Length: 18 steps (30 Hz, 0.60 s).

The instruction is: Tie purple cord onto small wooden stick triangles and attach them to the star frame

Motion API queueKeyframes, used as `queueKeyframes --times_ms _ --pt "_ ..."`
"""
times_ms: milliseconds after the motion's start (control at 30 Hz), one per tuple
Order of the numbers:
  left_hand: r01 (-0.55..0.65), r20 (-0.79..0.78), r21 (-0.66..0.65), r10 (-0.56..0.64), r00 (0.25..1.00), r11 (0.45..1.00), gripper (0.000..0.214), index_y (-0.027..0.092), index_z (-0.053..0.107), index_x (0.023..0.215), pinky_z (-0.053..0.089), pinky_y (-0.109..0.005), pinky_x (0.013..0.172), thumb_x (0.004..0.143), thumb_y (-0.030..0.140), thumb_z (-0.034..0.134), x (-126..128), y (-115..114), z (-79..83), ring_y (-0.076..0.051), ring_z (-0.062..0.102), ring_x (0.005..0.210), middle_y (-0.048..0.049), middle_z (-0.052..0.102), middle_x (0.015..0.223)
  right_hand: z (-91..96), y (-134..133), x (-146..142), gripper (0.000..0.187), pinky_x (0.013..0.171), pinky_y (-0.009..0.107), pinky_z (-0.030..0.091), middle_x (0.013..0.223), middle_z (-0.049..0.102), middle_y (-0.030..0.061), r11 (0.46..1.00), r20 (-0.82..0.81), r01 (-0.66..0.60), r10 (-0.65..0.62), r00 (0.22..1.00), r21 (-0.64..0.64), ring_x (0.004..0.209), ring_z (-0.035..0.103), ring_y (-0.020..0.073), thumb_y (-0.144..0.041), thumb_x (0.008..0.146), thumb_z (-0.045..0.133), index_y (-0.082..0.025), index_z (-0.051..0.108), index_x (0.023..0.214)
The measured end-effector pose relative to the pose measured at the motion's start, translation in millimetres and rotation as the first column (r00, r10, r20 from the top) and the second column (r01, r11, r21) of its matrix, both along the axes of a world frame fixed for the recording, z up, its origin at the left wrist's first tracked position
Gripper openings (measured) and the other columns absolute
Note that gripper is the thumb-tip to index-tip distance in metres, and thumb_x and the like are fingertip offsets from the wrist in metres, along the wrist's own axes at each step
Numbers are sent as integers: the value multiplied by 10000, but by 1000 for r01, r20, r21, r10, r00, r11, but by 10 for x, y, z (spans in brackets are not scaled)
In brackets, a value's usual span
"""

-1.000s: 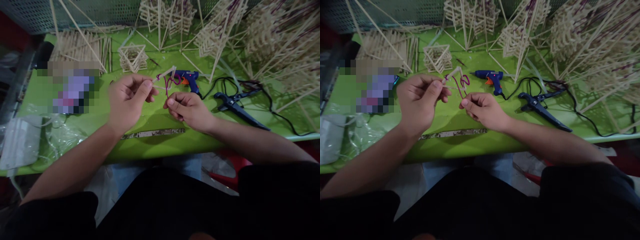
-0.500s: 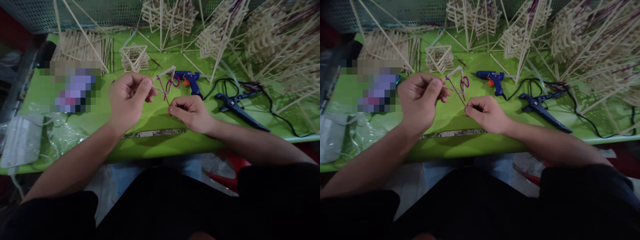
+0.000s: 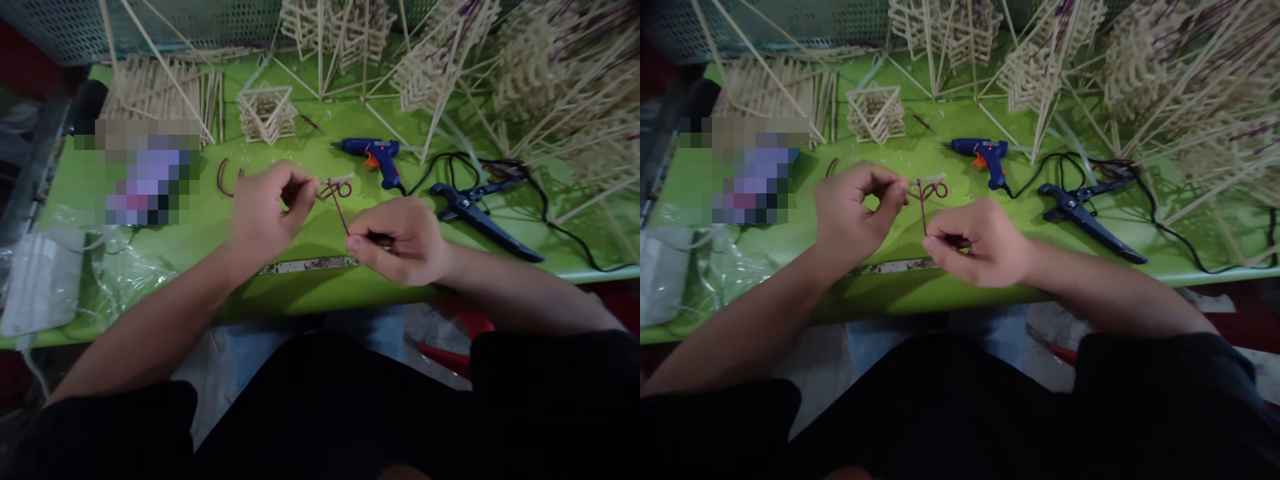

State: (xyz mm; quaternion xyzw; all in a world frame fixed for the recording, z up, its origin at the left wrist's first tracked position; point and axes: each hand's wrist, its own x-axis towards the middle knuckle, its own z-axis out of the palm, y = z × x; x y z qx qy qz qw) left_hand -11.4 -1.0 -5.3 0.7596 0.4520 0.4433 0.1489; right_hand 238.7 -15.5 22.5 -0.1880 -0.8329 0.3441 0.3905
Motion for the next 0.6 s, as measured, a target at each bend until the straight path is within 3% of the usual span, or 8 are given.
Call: queueKeyframes --times_ms 200,367,500,600 --pt "103 -249 102 -74 966 989 268 240 804 1080 562 -349 760 1184 424 640 12 -47 17 -205 775 797 -34 823 890 142 -31 101 342 493 291 360 629 591 -40 986 -51 76 -69 996 147 527 491 100 -388 1123 790 -242 681 834" --pt "199 -405 -10 -186 895 980 257 234 799 1146 609 -378 868 1200 388 600 20 -122 81 -249 825 910 -64 842 950 173 38 107 383 434 251 282 593 584 -51 973 -200 195 -169 965 121 467 446 71 -384 1122 756 -226 697 779" --pt "331 -404 -1 -304 863 943 221 217 777 1159 628 -384 872 1197 319 585 42 -147 112 -253 838 937 -87 863 1025 144 151 94 429 465 300 303 603 637 -27 929 -289 363 -329 899 72 482 445 99 -498 1076 809 -237 744 741" --pt "419 -363 -15 -396 843 908 172 215 758 1169 642 -373 880 1188 272 596 57 -149 126 -245 845 963 -82 865 1037 107 238 87 468 503 331 301 583 587 -18 889 -315 456 -422 850 40 515 421 111 -538 1059 830 -228 747 717"
